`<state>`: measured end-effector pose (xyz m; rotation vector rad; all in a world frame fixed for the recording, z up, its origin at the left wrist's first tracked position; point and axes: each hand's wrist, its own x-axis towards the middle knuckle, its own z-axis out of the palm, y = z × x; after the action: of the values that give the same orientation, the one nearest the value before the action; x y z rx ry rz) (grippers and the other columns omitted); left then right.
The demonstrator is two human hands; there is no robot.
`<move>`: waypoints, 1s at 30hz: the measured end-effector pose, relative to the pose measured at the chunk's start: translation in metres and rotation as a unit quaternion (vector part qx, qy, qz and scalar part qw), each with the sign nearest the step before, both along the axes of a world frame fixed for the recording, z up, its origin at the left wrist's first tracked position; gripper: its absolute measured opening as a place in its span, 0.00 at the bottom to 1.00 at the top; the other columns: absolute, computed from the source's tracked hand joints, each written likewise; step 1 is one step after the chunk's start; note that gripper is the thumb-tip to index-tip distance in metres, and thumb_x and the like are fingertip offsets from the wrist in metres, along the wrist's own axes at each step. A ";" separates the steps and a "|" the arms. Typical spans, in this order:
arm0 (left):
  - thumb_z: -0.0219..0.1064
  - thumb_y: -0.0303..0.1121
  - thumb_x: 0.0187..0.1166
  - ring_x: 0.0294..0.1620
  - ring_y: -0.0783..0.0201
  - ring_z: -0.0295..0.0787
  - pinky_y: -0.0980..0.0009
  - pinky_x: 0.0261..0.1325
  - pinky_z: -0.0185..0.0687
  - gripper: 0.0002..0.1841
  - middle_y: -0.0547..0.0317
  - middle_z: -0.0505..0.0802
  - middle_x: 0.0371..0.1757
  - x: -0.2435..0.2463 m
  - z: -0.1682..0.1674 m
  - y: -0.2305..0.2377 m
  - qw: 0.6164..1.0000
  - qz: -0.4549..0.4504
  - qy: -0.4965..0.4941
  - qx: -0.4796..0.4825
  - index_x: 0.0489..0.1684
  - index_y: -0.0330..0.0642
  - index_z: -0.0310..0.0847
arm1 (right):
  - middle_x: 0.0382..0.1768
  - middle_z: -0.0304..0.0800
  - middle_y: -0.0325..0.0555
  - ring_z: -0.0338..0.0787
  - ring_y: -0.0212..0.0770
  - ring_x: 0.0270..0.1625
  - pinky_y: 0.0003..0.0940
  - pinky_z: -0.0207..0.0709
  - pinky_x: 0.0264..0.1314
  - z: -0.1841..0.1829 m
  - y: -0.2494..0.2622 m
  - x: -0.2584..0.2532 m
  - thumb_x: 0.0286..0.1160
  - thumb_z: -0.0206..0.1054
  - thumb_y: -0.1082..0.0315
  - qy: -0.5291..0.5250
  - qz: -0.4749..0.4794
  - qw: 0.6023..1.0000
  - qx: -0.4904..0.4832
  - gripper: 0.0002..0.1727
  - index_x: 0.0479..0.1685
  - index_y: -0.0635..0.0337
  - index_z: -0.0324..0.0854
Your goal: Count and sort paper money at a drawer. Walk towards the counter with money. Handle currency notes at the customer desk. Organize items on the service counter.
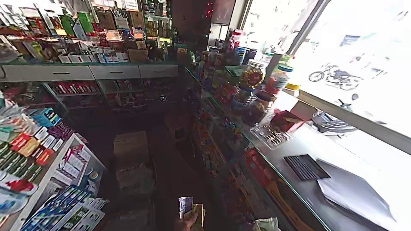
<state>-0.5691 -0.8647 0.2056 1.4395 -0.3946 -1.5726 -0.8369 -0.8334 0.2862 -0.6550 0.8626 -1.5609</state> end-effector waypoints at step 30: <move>0.74 0.18 0.64 0.54 0.54 0.92 0.56 0.58 0.92 0.33 0.42 0.90 0.56 0.443 0.128 -0.860 0.920 0.344 0.020 -0.188 0.72 0.29 0.68 | 0.30 0.95 0.45 0.92 0.33 0.27 0.29 0.90 0.35 0.060 -1.031 0.596 0.69 0.70 0.82 0.127 0.411 0.902 -0.030 0.05 0.38 0.66 0.90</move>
<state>-0.1264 -1.7246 0.3338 1.0739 -0.1251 -0.8924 -0.2413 -1.8649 0.3460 -1.1115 0.5955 -0.7436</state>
